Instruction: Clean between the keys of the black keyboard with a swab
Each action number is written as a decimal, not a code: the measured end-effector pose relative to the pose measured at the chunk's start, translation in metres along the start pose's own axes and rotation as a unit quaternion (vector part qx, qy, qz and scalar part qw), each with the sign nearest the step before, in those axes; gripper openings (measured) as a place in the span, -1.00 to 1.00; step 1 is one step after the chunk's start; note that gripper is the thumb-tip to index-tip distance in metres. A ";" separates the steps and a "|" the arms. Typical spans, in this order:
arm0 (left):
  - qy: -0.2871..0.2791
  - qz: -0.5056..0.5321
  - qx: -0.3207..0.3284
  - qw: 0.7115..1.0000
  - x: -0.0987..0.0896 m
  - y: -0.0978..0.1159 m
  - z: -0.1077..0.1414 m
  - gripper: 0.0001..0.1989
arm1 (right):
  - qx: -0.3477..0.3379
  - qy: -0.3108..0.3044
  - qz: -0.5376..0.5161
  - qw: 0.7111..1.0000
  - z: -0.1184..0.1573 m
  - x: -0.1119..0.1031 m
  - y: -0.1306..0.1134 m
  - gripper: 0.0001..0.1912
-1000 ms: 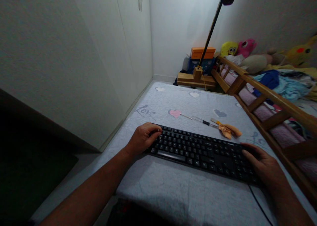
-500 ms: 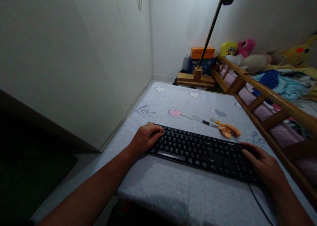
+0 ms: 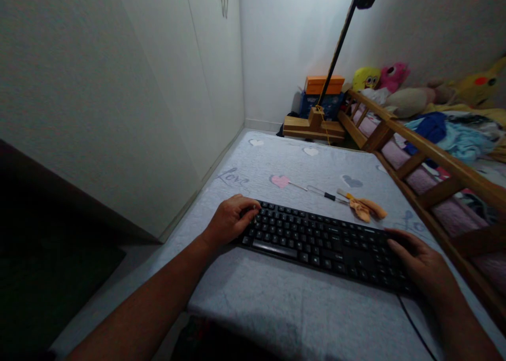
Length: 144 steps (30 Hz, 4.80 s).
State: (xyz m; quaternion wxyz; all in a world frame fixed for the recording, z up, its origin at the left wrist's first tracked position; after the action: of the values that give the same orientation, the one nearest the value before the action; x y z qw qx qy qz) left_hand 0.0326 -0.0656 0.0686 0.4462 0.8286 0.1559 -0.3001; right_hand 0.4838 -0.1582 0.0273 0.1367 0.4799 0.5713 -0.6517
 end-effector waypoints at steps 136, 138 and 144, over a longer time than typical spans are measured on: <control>-0.023 0.026 -0.006 0.999 0.001 0.001 0.002 -0.88 | 0.036 -0.014 -0.016 0.999 0.002 -0.001 -0.007 -0.41; -0.028 0.028 -0.005 0.999 0.002 0.001 0.002 -0.88 | 0.034 -0.014 -0.014 0.999 0.002 0.000 -0.005 -0.42; -0.033 0.032 -0.002 0.999 0.002 0.000 0.002 -0.90 | 0.038 -0.015 -0.013 0.999 0.003 -0.001 -0.005 -0.40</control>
State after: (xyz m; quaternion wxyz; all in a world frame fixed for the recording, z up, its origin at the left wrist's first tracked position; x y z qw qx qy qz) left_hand 0.0339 -0.0677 0.0666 0.4620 0.8220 0.1155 -0.3125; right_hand 0.4794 -0.1594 0.0306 0.1182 0.4679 0.5498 -0.6817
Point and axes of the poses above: each hand's wrist, its own z-axis away from the middle knuckle, its own x-axis out of the palm, y = z × x, the point moved 5 cm from there along -z, towards the middle knuckle, and after that the axes turned 2 degrees about y, right-handed, at the moved point
